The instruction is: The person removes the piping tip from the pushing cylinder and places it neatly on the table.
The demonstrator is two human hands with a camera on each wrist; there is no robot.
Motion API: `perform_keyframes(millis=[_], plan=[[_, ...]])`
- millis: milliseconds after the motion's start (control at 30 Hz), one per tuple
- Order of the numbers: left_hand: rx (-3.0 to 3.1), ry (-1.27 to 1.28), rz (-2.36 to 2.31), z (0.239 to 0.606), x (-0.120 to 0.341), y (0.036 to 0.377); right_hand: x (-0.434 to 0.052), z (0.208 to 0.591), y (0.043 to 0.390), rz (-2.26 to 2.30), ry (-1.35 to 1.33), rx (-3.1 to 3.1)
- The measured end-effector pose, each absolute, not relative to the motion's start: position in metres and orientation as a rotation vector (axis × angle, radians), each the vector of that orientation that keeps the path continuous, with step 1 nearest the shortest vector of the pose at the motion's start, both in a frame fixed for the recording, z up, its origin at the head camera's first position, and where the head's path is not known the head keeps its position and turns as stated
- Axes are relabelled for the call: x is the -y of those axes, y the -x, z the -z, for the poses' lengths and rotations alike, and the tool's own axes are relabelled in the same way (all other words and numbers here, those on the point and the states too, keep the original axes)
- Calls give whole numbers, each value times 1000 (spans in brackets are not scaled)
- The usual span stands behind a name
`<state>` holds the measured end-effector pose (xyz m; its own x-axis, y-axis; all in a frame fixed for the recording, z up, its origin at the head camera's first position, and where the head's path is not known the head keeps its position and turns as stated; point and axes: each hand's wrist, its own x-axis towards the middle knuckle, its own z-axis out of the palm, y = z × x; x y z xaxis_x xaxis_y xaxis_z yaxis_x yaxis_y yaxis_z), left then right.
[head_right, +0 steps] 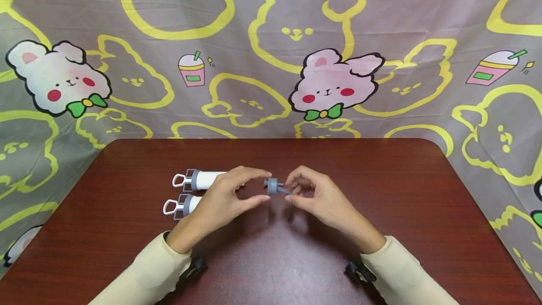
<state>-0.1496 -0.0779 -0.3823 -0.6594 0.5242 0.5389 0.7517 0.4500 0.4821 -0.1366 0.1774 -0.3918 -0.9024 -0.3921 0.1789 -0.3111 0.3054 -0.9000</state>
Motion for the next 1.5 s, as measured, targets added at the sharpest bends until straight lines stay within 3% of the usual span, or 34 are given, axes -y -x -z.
perform_keyframes(millis=[833, 1500], plan=[[2443, 1061, 1542, 382, 78, 141, -174, 392, 137, 1729, 722, -2445], [2488, 1034, 1604, 384, 76, 141, -167, 392, 139, 1723, 726, -2425]])
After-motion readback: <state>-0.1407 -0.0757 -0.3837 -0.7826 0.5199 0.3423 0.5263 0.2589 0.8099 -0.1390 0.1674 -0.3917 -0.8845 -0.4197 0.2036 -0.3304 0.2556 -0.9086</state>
